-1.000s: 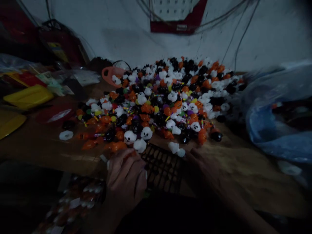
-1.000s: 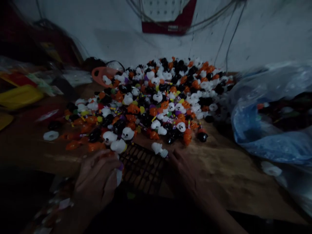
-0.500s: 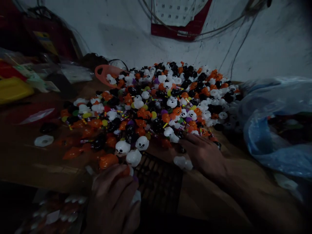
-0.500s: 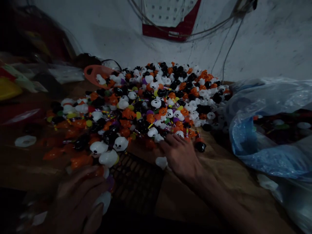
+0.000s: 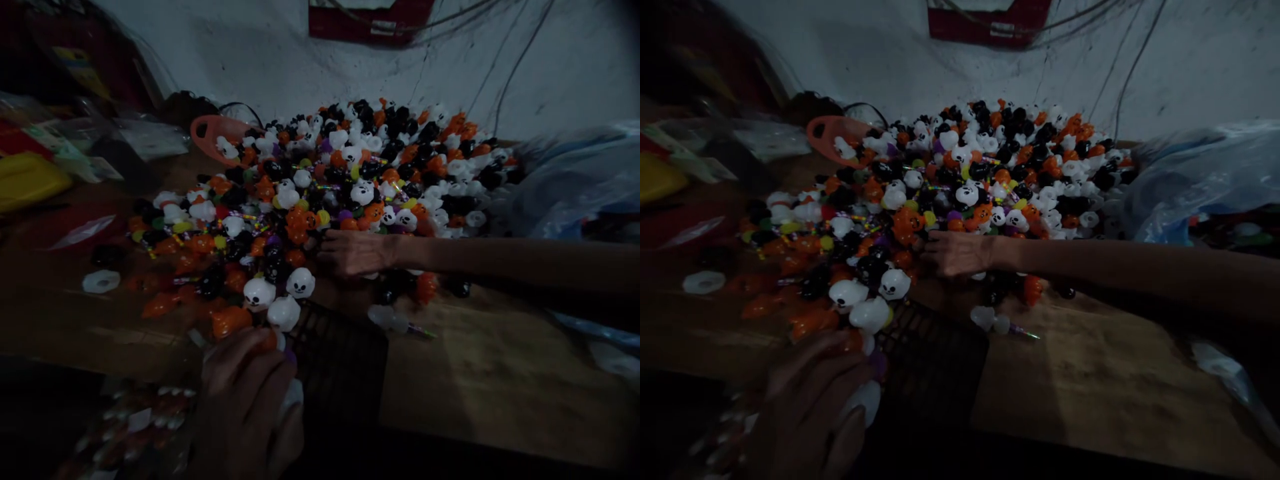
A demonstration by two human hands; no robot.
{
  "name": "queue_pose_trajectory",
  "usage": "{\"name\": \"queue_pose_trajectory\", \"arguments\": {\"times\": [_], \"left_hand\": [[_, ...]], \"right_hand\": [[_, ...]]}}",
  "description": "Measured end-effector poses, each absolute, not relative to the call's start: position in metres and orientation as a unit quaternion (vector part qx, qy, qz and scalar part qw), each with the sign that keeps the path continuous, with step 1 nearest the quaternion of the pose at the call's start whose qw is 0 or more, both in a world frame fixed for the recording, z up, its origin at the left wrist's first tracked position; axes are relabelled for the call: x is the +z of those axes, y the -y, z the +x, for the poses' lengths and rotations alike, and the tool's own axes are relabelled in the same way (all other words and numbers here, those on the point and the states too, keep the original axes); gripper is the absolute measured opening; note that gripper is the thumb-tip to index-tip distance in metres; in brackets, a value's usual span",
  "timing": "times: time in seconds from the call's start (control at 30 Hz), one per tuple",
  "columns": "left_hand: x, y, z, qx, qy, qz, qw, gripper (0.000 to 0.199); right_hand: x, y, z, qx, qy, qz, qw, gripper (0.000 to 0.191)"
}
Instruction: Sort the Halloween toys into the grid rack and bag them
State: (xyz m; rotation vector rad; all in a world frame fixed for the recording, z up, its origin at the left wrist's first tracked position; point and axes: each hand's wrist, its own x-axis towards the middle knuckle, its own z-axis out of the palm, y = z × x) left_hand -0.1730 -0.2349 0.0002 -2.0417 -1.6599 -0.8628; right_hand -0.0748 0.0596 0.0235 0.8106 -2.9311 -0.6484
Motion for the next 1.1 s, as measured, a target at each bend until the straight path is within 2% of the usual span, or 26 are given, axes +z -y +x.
{"name": "queue_pose_trajectory", "arguments": {"times": [0.1,0.23,0.43,0.5,0.57,0.7,0.87,0.97,1.1], "left_hand": [[-0.001,0.234,-0.172,-0.322,0.587,-0.720,0.185,0.022],[-0.002,0.233,-0.170,-0.334,0.599,-0.704,0.183,0.023],[0.002,0.234,-0.168,-0.331,0.607,-0.701,0.174,0.024],[0.001,0.234,-0.167,-0.334,0.611,-0.700,0.158,0.026],[0.000,0.235,-0.167,-0.345,0.615,-0.693,0.153,0.028],[-0.001,0.235,-0.166,-0.351,0.619,-0.683,0.164,0.034],[0.003,0.233,-0.165,-0.324,0.626,-0.691,0.161,0.033],[0.006,0.234,-0.167,-0.317,0.636,-0.689,0.144,0.032],[0.002,0.237,-0.168,-0.324,0.630,-0.689,0.156,0.033]], "right_hand": [[0.038,-0.058,-0.062,-0.228,0.936,0.258,0.077,0.026],[0.041,-0.017,-0.024,-0.208,0.960,0.113,0.147,0.027],[0.002,0.078,0.026,0.009,0.983,-0.157,0.096,0.026],[-0.011,0.099,0.033,0.073,0.968,-0.217,0.103,0.035],[-0.018,0.111,0.035,0.138,0.944,-0.267,0.134,0.033],[-0.019,0.116,0.038,0.285,0.885,-0.312,0.195,0.018],[-0.019,0.113,0.038,0.389,0.817,-0.336,0.260,0.016],[-0.023,0.111,0.034,0.400,0.809,-0.350,0.252,0.018],[-0.029,0.112,0.031,0.347,0.835,-0.340,0.256,0.014]]}}
